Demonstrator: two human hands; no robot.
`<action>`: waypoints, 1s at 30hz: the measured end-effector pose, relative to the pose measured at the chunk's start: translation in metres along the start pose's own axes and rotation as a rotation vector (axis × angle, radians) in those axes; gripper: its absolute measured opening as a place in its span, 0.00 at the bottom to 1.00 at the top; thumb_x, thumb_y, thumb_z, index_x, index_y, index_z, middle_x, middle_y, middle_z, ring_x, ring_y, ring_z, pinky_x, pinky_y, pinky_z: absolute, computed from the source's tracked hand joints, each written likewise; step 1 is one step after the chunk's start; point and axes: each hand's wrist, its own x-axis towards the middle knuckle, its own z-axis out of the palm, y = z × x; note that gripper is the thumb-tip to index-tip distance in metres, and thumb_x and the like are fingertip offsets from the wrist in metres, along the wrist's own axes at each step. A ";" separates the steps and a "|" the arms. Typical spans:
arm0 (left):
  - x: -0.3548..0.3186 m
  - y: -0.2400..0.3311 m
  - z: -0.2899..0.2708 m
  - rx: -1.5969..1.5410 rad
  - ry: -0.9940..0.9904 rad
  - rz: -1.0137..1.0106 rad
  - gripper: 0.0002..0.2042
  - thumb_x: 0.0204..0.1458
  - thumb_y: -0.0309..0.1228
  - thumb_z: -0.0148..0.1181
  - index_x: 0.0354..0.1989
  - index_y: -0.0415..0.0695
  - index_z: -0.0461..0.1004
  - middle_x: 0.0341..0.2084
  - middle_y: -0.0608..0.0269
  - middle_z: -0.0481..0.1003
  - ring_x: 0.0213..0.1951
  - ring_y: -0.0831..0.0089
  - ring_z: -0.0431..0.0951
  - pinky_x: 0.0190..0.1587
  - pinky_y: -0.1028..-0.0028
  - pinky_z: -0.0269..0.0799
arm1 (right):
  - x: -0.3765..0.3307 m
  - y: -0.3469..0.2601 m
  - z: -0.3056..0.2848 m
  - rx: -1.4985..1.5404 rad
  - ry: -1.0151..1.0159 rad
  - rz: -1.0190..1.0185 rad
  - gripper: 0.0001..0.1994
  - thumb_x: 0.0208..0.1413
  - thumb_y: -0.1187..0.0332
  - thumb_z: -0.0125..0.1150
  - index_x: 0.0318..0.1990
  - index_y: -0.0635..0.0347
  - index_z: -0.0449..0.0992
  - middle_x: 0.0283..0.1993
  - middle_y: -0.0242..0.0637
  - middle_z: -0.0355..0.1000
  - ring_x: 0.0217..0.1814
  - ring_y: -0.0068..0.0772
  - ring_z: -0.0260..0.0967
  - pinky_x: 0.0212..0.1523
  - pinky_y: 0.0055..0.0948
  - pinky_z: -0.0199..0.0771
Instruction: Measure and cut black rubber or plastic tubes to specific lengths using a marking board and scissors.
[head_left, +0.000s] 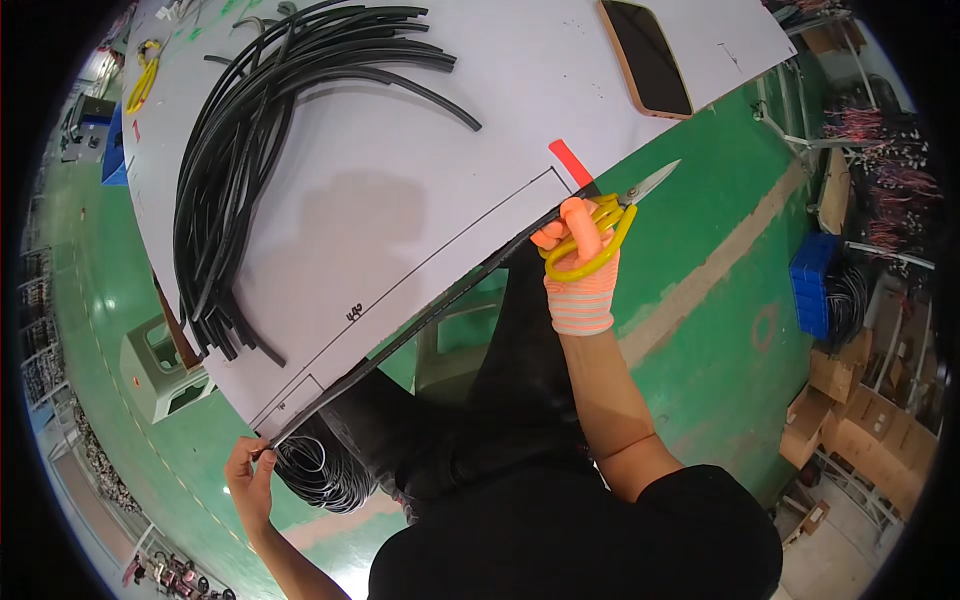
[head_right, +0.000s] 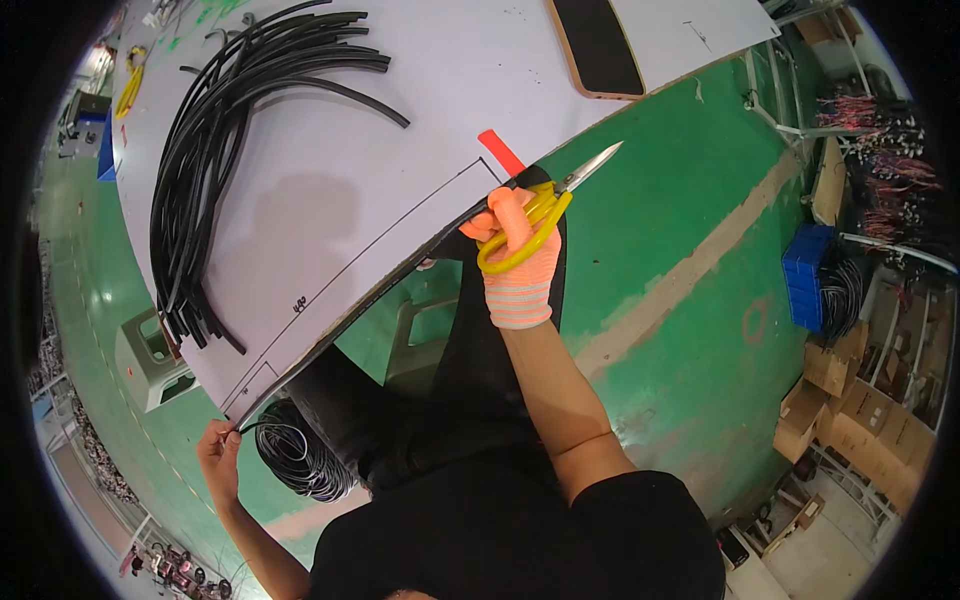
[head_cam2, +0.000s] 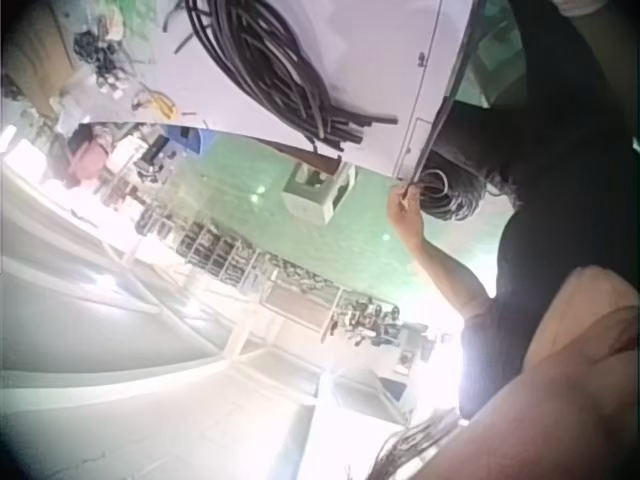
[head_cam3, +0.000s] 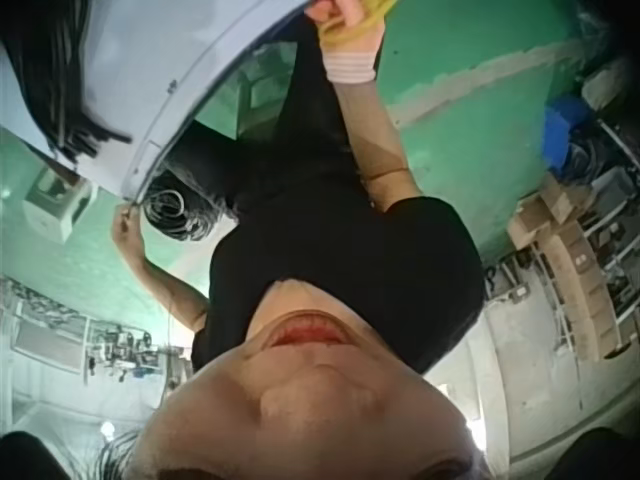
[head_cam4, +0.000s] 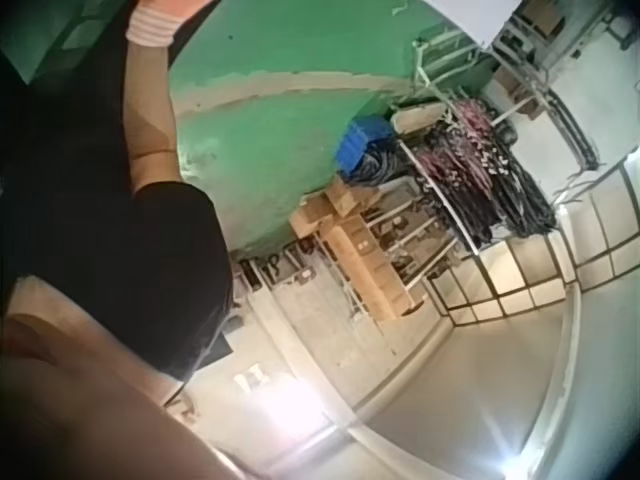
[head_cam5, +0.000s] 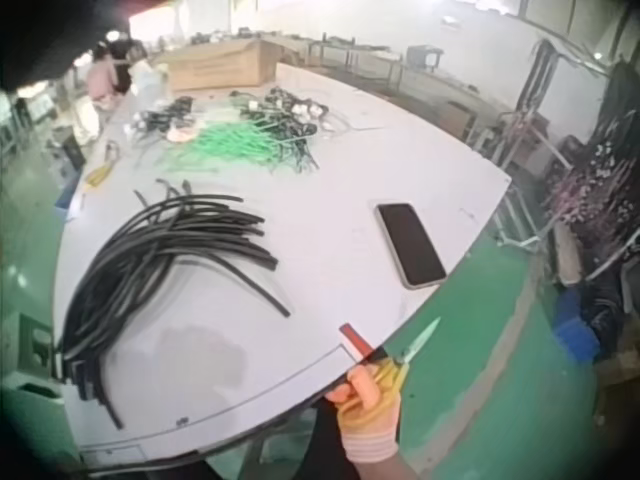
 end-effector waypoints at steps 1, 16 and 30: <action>0.000 -0.001 -0.001 -0.020 0.012 -0.029 0.12 0.48 0.35 0.61 0.28 0.38 0.69 0.21 0.71 0.63 0.27 0.82 0.62 0.31 0.82 0.56 | 0.001 0.001 0.000 0.033 -0.004 0.027 0.06 0.51 0.70 0.55 0.33 0.62 0.68 0.29 0.30 0.63 0.28 0.22 0.65 0.32 0.26 0.75; -0.001 -0.007 -0.001 -0.010 0.007 0.016 0.10 0.50 0.34 0.60 0.28 0.40 0.69 0.21 0.76 0.58 0.24 0.85 0.55 0.27 0.83 0.48 | -0.003 -0.002 0.005 0.065 0.005 0.024 0.05 0.50 0.72 0.56 0.32 0.60 0.67 0.29 0.30 0.62 0.28 0.22 0.65 0.29 0.26 0.73; -0.018 -0.011 -0.005 0.075 0.082 -0.020 0.10 0.45 0.31 0.63 0.28 0.38 0.72 0.23 0.67 0.68 0.29 0.77 0.66 0.35 0.79 0.60 | 0.005 0.014 0.007 -0.026 0.066 0.042 0.05 0.49 0.70 0.56 0.31 0.59 0.68 0.20 0.30 0.63 0.20 0.25 0.63 0.19 0.21 0.61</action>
